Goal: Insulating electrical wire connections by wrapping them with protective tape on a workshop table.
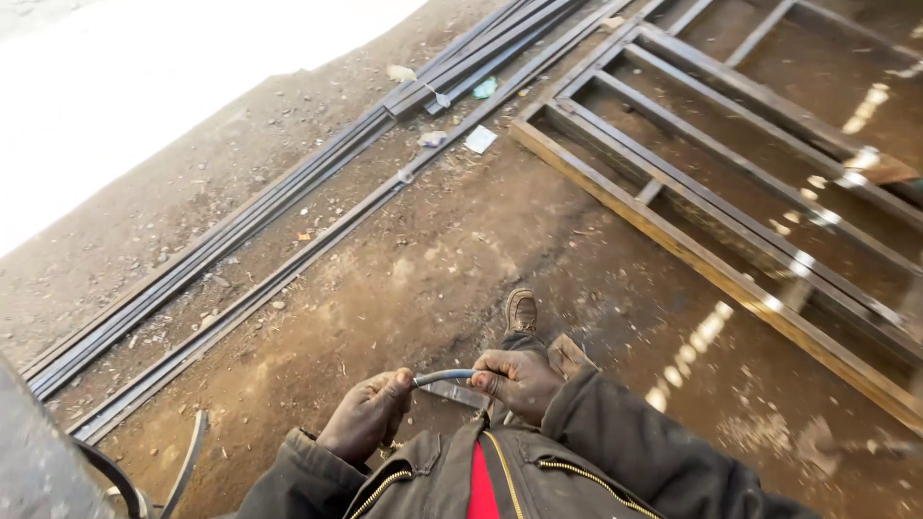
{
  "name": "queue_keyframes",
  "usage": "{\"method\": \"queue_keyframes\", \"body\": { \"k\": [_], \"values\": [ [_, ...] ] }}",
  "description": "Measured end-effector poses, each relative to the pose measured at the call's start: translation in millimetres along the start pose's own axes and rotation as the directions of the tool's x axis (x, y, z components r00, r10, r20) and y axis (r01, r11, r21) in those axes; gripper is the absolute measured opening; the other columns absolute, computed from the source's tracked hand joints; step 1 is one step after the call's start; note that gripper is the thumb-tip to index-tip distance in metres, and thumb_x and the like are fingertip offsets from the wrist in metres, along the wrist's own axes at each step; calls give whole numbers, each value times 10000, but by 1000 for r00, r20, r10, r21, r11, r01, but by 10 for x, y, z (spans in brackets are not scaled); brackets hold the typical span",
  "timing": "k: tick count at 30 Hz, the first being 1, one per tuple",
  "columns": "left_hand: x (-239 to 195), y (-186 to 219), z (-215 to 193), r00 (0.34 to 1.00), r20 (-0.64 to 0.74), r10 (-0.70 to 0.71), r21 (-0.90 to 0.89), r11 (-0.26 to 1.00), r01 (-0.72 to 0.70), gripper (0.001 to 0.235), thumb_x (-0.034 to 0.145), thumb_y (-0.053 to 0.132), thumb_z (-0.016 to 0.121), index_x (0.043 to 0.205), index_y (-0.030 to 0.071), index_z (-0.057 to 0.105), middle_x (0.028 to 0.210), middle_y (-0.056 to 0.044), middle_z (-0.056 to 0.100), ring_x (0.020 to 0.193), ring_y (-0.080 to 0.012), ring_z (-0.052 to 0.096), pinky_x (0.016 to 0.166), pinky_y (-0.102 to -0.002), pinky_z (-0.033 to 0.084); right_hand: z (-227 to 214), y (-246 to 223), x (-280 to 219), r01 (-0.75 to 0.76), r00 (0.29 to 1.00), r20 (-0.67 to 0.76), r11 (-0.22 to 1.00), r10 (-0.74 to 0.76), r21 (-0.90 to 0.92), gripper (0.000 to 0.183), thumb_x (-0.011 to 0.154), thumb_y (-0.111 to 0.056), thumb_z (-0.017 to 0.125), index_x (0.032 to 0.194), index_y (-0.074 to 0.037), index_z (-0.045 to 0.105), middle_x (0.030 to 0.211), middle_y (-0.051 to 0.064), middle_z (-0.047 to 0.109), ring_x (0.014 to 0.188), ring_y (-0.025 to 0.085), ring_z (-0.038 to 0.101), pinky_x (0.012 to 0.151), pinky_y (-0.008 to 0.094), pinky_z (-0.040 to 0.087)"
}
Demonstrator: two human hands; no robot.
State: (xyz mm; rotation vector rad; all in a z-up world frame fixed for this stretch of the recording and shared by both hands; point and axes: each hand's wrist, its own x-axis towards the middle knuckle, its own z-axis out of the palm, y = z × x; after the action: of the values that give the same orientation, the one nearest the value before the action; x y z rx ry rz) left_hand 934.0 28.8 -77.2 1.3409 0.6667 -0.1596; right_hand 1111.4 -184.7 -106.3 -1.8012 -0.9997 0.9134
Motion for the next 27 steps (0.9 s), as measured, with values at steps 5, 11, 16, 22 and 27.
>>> {"method": "queue_keyframes", "body": {
  "k": [5, 11, 16, 22, 27],
  "values": [
    [1552, 294, 46, 1000, 6, -20, -26, 999, 20, 295, 1012, 313, 661, 830, 85, 622, 655, 15, 480, 567, -87, 411, 485, -268, 303, -865, 743, 1186, 165, 950, -304, 940, -70, 300, 195, 924, -250, 732, 792, -107, 740, 712, -33, 667, 683, 69, 567, 651, 249, 451],
    [3320, 1529, 221, 981, -4, -192, -147, 971, 189, 298, 1000, 224, 694, 790, 48, 578, 543, -77, 477, 434, -168, 374, 394, -327, 286, -2552, 627, 2314, -95, 930, -268, 868, 252, 488, 97, 888, -143, 740, 842, -86, 804, 795, 1, 712, 753, 127, 608, 710, 281, 497],
    [4491, 3318, 749, 983, 79, 163, 270, 946, -179, 257, 960, 334, 681, 831, 114, 659, 663, 4, 545, 553, -112, 466, 493, -282, 369, -4175, 392, 3033, 76, 828, -559, 980, 39, 181, 228, 905, -291, 705, 899, -83, 797, 755, 9, 716, 668, 123, 617, 579, 289, 486],
    [5291, 4646, 813, 797, 324, 510, 155, 802, -577, 402, 919, 494, 654, 995, 99, 647, 850, 15, 539, 729, -128, 510, 654, -296, 462, -5523, -168, 3695, 163, 740, -637, 976, -216, -141, 281, 929, -313, 675, 976, -45, 746, 899, 73, 736, 803, 181, 676, 746, 304, 551],
    [6545, 4436, 250, 910, 273, 312, 276, 881, -385, 305, 930, 424, 673, 1027, 137, 702, 875, 12, 613, 787, -145, 581, 712, -319, 507, -5805, -74, 4636, -148, 881, -471, 966, 33, -210, 352, 855, -431, 683, 935, -103, 782, 798, 38, 738, 685, 156, 635, 596, 306, 520]
  ]
}}
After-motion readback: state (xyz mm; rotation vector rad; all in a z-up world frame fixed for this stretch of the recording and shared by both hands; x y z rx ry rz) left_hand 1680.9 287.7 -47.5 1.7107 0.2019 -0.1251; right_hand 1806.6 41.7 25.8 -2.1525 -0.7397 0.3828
